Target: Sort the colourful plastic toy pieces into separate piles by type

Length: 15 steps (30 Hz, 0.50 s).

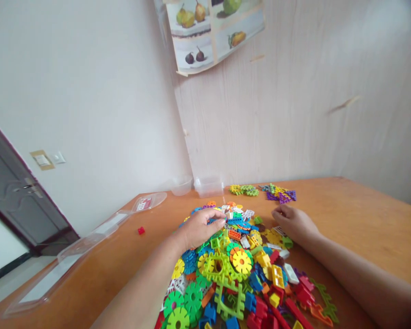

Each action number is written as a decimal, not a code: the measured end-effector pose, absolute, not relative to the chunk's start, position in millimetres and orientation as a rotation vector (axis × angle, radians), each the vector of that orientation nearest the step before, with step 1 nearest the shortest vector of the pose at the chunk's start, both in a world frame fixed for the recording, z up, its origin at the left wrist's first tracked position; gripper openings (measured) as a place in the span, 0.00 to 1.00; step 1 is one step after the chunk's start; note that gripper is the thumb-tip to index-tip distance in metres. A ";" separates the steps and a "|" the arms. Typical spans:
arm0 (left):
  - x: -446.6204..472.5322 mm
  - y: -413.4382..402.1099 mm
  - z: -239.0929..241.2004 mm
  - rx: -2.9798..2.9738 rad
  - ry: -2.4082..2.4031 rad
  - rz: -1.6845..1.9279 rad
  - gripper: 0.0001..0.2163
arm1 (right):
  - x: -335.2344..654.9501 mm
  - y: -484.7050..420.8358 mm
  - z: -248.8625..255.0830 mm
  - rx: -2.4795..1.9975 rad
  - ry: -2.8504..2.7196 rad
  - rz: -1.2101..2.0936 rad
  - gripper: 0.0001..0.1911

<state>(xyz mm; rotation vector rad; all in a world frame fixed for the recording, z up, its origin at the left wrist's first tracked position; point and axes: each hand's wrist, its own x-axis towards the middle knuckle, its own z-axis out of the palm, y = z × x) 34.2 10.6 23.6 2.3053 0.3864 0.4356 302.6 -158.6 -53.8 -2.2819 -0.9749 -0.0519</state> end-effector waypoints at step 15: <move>45.0 -15.5 22.6 2.656 0.163 0.498 0.05 | 304.0 -159.3 -54.9 -2.295 -1.012 -0.011 0.14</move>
